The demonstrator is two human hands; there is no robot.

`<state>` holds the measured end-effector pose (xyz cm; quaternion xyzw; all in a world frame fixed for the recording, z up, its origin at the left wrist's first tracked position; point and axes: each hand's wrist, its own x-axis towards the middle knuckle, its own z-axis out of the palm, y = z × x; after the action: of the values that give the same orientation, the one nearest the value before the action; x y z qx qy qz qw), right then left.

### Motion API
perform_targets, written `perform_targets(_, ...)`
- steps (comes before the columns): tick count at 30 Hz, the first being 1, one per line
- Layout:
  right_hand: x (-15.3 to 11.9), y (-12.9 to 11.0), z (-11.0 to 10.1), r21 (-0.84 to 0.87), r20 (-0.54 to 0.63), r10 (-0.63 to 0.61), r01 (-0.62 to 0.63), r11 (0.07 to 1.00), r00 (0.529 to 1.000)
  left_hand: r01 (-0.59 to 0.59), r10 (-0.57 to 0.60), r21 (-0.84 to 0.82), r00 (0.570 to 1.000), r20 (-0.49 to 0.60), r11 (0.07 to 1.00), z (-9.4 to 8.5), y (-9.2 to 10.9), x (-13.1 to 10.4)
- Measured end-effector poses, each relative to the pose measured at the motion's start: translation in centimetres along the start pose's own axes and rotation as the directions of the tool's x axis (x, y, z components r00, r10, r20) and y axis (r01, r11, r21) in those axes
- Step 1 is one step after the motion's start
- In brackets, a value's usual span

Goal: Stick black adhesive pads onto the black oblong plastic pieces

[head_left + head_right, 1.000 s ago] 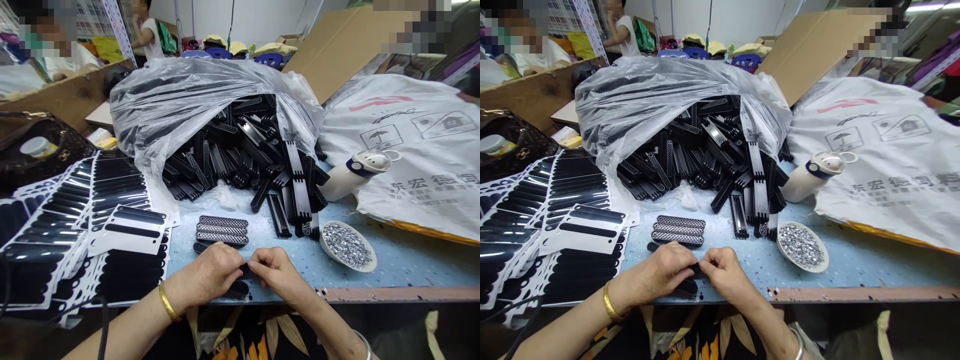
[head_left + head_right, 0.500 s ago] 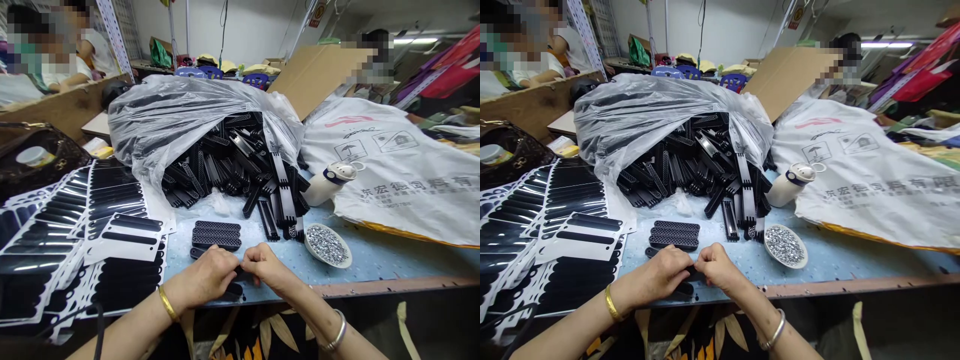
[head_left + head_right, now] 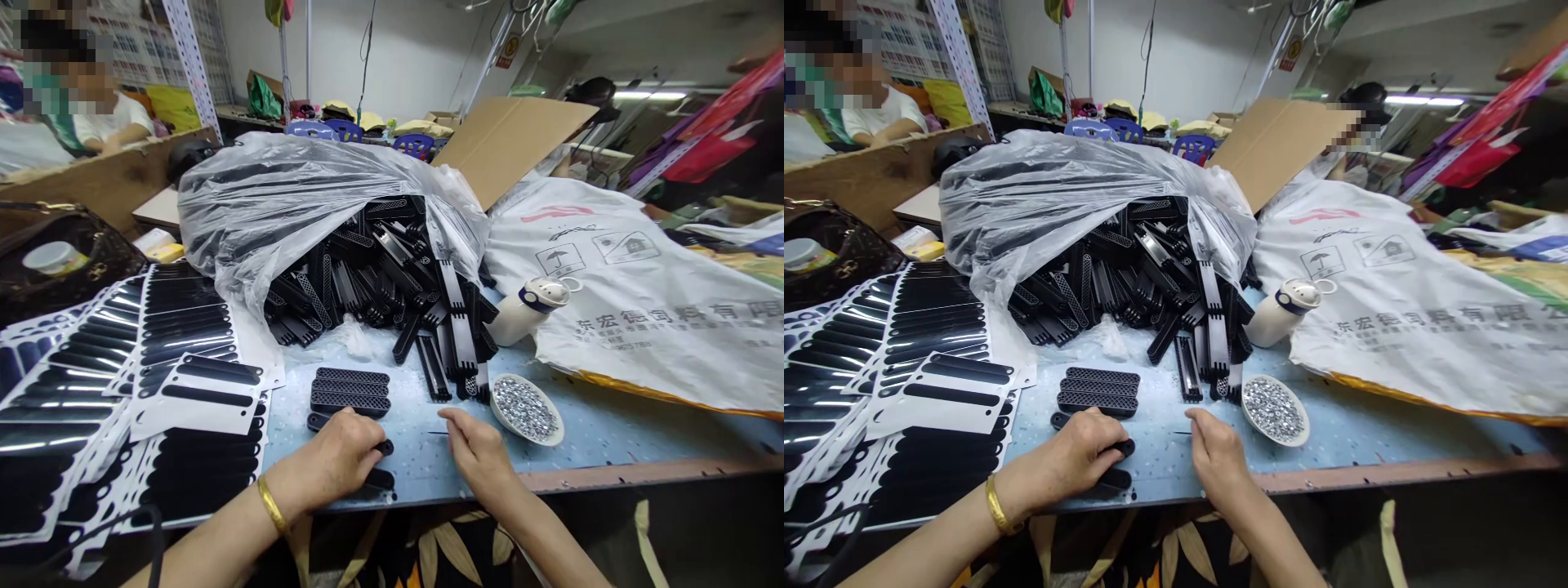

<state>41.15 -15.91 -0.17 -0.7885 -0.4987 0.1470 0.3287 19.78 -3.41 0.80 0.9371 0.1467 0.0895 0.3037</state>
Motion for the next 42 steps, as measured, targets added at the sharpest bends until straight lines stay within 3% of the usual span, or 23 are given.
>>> perform_targets(3,-0.2,2.5,-0.5,-0.15,-0.184,-0.068,0.04,0.988,0.981,0.021,-0.022,-0.026,0.999,-0.023,0.999,0.1,0.0,-0.1)
perform_targets(7,-0.6,3.7,-1.0,-0.267,-0.271,-0.135,0.061,0.962,0.953,0.024,-0.025,-0.051,0.999,-0.032,0.998,0.1,-0.2,-0.2)
perform_targets(11,-1.5,1.4,-0.9,-0.28,-0.275,-0.183,0.103,0.954,0.944,0.024,-0.025,-0.027,0.999,-0.021,0.999,0.0,0.0,-0.2)
perform_targets(16,-3.2,-3.5,-0.2,-0.043,-0.095,-0.243,0.24,0.97,0.965,0.015,-0.017,-0.032,0.999,-0.04,0.999,0.1,-0.1,-0.2)
perform_targets(20,-4.2,-3.8,-0.8,0.107,-0.203,-0.032,0.055,0.993,0.979,-0.004,0.003,-0.03,0.999,-0.053,1.0,0.2,-0.2,-0.2)
perform_targets(23,-4.5,-3.8,-0.3,0.238,-0.066,0.108,-0.089,0.967,0.992,-0.014,0.012,-0.042,0.999,-0.043,0.999,0.2,-0.2,-0.1)
perform_targets(26,-4.0,-5.1,1.7,0.25,0.075,0.073,-0.09,0.964,0.994,-0.004,0.003,-0.034,0.999,-0.033,0.999,0.0,0.0,-0.1)
perform_targets(31,-2.7,-7.0,4.4,0.239,0.104,0.048,-0.072,0.968,0.993,-0.006,0.007,0.013,0.999,-0.043,1.0,-0.1,0.1,0.0)
perform_targets(37,-1.9,-6.7,4.6,0.384,0.188,0.258,-0.313,0.869,0.948,-0.036,0.036,0.008,0.998,-0.059,0.999,0.1,-0.1,-0.3)
perform_targets(42,-1.5,-6.8,4.9,0.504,0.225,0.291,-0.367,0.782,0.93,-0.032,0.032,0.008,0.998,-0.059,0.999,0.2,-0.1,0.0)
